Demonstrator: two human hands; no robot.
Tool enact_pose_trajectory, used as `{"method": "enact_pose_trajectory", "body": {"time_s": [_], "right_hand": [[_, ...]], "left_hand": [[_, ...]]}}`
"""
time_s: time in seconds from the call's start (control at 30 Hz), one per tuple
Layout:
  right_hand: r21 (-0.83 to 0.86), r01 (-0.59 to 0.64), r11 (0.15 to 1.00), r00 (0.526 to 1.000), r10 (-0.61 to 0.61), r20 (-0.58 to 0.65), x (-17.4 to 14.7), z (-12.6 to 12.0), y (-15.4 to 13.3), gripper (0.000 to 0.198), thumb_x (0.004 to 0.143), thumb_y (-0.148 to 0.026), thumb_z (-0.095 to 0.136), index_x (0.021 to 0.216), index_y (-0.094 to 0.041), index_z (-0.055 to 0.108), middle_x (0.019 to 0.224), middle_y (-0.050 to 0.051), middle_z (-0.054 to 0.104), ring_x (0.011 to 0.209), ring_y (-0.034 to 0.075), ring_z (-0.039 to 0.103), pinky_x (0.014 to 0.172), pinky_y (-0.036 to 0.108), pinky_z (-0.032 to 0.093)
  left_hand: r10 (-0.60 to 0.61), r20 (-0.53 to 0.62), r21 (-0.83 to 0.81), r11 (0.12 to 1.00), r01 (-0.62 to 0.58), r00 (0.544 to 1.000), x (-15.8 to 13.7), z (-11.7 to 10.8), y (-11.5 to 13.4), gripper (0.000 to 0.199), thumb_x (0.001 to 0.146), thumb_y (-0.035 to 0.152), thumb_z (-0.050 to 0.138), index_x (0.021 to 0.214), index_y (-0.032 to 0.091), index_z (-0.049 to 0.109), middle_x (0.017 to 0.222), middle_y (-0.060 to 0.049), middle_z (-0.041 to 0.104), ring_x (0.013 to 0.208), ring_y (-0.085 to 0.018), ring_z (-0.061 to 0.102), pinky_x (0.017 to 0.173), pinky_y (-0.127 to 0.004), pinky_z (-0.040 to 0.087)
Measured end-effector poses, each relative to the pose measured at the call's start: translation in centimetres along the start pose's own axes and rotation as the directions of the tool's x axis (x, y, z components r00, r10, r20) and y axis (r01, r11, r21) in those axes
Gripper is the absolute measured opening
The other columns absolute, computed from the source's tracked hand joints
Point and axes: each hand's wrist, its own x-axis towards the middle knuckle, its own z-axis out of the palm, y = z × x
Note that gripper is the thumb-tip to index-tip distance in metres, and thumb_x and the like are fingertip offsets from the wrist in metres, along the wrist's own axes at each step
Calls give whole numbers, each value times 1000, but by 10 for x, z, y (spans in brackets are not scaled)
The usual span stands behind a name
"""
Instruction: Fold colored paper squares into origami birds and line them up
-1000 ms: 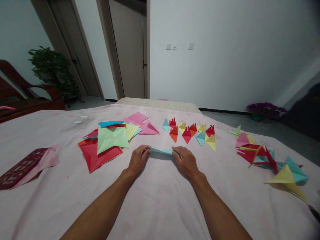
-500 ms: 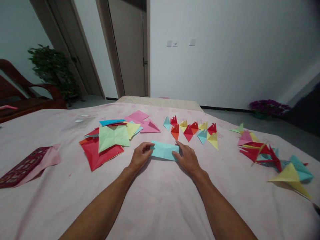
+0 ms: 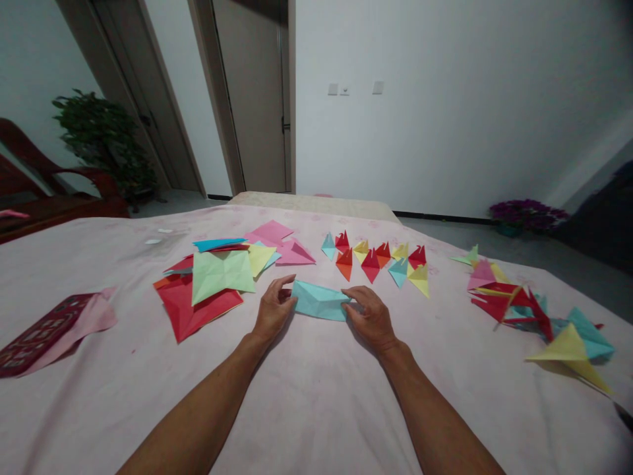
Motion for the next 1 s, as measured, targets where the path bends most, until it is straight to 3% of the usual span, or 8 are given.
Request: {"method": "enact_pose_trajectory", "body": {"time_s": [0.2,0.4,0.5,0.6,0.83,0.93,1.0], "right_hand": [[7,-4,1000,1000,4,-6,-1,-2,-6,29,85,-18,57,110,-25,70,102,7,68,97,22,63,88,38,53],[10,40,999,999,-40,-33,0,-2,-7,31,81,-18,60,109,-26,70,110,7,67,104,24,62,93,41,51],[39,64,997,998,-64,-8,-1,-3,-6,26,80,-19,63,103,-25,70,105,7,69,101,24,63,91,41,51],[55,69,996,997,-71,34,-1,-3,-6,24,78,-20,66,102,-24,69,99,6,71,96,24,63,88,40,50],[3,94,996,995,-94,23,1,-6,-13,13,84,-22,61,89,-26,72,92,4,73,97,23,62,89,40,47],[-84,162,983,987,-163,-2,-1,-9,-18,21,80,-14,58,90,-26,73,90,4,72,94,23,61,85,39,45],[-140,222,965,975,-222,21,-2,-10,-21,29,77,-10,56,95,-26,72,89,4,70,93,23,59,84,38,43]], "left_hand": [[-62,53,-30,997,64,997,1,1,2,36,81,23,62,117,21,64,108,-6,67,92,-18,64,78,-31,57],[89,-11,110,990,-87,996,2,-2,2,12,79,20,63,90,21,67,115,-7,62,106,-21,61,82,-34,55],[148,-27,221,965,-138,989,2,-6,3,8,80,19,62,85,23,67,110,-6,62,99,-20,61,80,-33,54],[167,-41,139,977,-160,985,2,-6,4,7,82,19,60,86,22,65,102,-5,63,88,-18,63,77,-31,53],[49,7,-209,977,-47,999,1,0,1,6,83,23,60,87,19,58,114,-9,67,107,-22,64,93,-38,52],[93,27,-157,984,-88,995,0,0,4,4,84,22,59,87,20,57,117,-9,65,111,-22,63,96,-38,51],[156,35,-33,987,-155,987,0,-2,9,12,85,21,59,97,21,59,122,-9,61,116,-22,59,96,-38,51]]}}
